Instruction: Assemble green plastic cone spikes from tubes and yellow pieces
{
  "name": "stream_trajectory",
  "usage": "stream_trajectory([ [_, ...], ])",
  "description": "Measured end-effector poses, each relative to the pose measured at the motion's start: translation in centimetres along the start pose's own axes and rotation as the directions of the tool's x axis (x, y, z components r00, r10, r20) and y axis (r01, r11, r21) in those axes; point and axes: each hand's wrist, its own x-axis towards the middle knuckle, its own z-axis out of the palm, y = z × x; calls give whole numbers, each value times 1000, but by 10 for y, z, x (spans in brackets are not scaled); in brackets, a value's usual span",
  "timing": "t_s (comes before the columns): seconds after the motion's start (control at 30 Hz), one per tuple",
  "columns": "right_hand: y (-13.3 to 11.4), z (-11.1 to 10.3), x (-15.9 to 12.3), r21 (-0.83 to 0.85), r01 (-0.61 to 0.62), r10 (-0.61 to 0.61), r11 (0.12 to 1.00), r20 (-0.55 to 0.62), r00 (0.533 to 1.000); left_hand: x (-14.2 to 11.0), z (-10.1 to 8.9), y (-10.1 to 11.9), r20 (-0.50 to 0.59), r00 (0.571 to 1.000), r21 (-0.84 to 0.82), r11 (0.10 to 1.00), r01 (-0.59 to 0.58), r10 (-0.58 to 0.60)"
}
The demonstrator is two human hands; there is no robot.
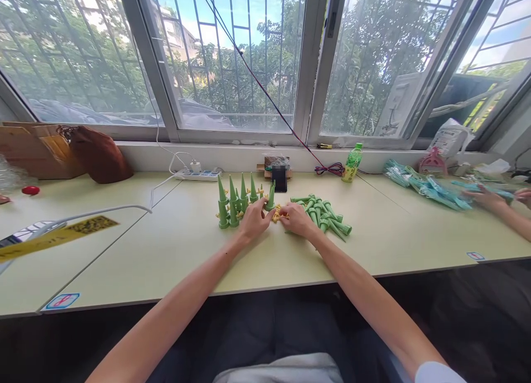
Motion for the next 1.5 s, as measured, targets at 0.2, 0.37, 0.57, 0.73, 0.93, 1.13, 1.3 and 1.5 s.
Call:
stream_trajectory([
  [0.2, 1, 3, 0, 7, 20, -20, 1000, -9, 1000, -1, 0, 1, 23, 1000, -18, 1000, -11, 11],
  [0.37, 3, 6, 2, 25, 17, -17, 1000, -9, 1000, -1, 0, 2, 26, 999, -25, 1000, -18, 19],
  [0.57, 0, 2, 0, 39, 7, -7, 999, 0, 1000, -1, 0, 2, 39, 999, -36, 999, -17, 19],
  [0.73, -2, 0, -1, 30, -22, 21, 999, 23, 1000, -1, 1, 1, 41, 999, -35, 999, -19, 21],
  [0.93, -2, 1, -1, 24, -43, 42, 999, 39, 998, -1, 0, 1, 46, 999, -28, 999, -17, 19],
  [1.13, -1, 1, -2, 37, -35, 34, 999, 25, 999, -1, 2, -1, 39, 999, -28, 999, -24, 25],
  [1.3, 3, 5, 0, 141, 19, -4, 990, -103, 995, 0, 2, 0, 20, 1000, -29, 999, -17, 17],
  [1.5, 0, 4, 2, 342, 43, 64, 939, -293, 954, -1, 2, 2, 25, 1000, -32, 999, -7, 8],
])
